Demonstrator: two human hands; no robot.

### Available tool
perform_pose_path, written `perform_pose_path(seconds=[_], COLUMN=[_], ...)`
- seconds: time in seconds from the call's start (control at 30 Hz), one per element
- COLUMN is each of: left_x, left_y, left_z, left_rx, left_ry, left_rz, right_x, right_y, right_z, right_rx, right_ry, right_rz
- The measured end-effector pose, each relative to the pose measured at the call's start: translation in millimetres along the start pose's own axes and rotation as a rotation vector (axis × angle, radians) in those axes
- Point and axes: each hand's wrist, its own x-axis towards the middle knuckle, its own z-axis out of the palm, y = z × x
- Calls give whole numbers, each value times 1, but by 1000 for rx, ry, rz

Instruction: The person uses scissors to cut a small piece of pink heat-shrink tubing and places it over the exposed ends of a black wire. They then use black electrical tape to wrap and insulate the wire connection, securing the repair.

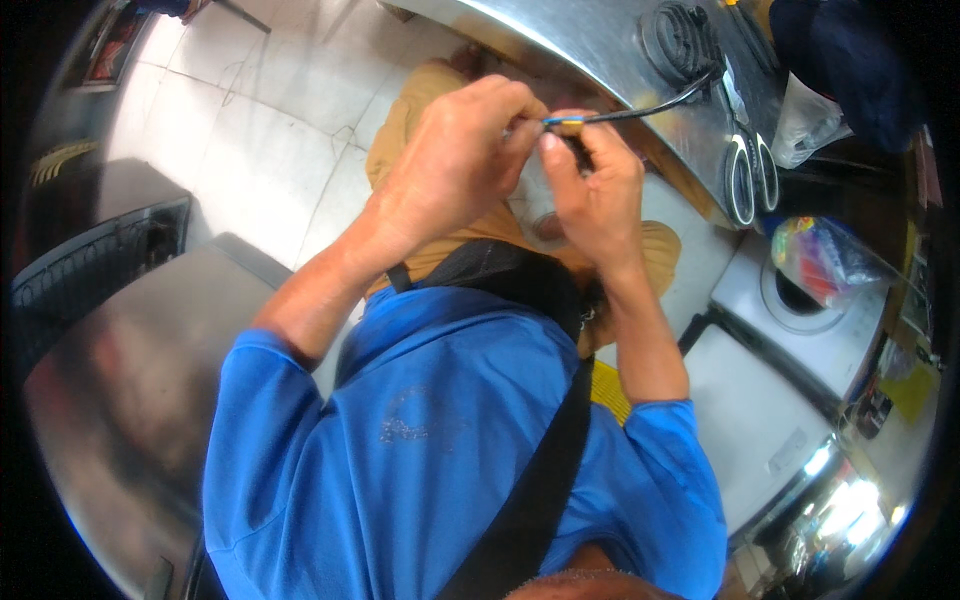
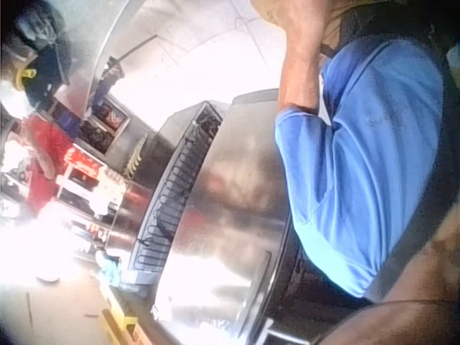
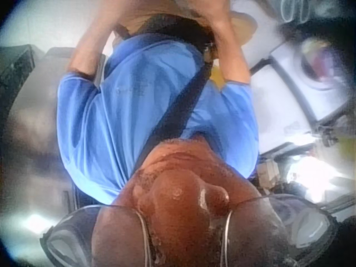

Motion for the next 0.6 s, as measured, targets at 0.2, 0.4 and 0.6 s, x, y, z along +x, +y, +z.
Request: perform_pose_path(seconds=[0.2,0.4,0.6], left_x=[-4,-5,-3], left_y=[4,1,1], left_z=[0,4,0], left_rx=[-65,-107,-125], left_ry=[15,54,23], left_rz=[-42,-42,-139], right_x=[3,1,1], right_y=[6,12,12], right_z=[-6,-11,-10], right_rx=[80,204,292], right_ry=[-106,-153,-170], right_rz=[76,158,210])
